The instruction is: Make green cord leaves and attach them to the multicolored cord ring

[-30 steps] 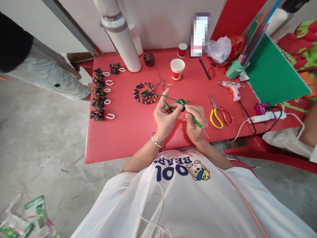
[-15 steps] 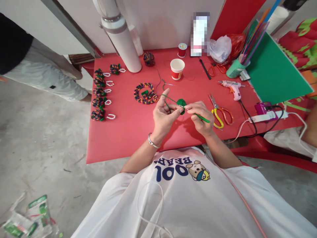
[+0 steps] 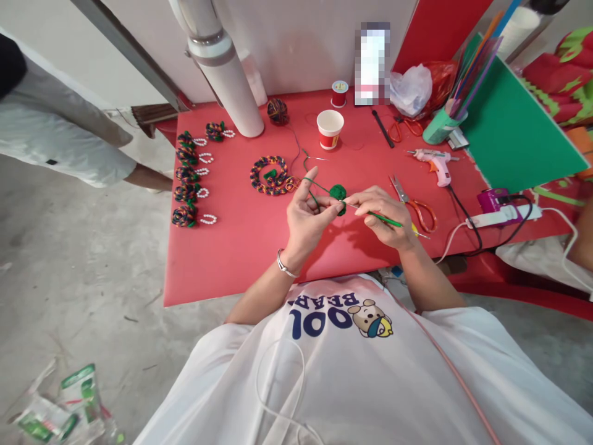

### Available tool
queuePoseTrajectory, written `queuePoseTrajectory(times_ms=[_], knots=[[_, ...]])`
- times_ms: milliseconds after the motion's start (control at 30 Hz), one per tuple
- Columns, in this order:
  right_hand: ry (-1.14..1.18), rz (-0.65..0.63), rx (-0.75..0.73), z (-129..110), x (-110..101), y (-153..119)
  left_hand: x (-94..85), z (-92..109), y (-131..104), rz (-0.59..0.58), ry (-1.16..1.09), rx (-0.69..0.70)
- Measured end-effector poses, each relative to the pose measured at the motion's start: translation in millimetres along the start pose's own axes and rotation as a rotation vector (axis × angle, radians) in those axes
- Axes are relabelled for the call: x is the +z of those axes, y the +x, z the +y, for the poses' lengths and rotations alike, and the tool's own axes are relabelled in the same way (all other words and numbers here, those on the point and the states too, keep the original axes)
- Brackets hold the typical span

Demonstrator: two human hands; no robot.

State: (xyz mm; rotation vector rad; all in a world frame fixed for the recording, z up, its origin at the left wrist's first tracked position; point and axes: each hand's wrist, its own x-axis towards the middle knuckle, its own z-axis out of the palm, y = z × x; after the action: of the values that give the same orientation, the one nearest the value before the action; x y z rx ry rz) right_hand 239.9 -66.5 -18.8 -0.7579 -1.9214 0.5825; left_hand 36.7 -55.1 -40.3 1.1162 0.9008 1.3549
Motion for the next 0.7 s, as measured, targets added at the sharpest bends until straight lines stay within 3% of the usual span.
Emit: queuePoseTrajectory(times_ms=[300, 500, 700], knots=[[-0.098, 0.031, 0.025, 2.3, 4.5, -6.3, 2.1, 2.9, 0.1, 0.038, 0.003, 0.008], [-0.024, -0.017, 0.008, 2.1, -2.3, -3.7, 0.2, 5.6, 1.1, -0.004, 0.019, -0.02], [0.025, 0.06, -0.031, 0.3, 3.1, -2.1, -1.3, 8.6, 2.2, -0.017, -0.023, -0.032]])
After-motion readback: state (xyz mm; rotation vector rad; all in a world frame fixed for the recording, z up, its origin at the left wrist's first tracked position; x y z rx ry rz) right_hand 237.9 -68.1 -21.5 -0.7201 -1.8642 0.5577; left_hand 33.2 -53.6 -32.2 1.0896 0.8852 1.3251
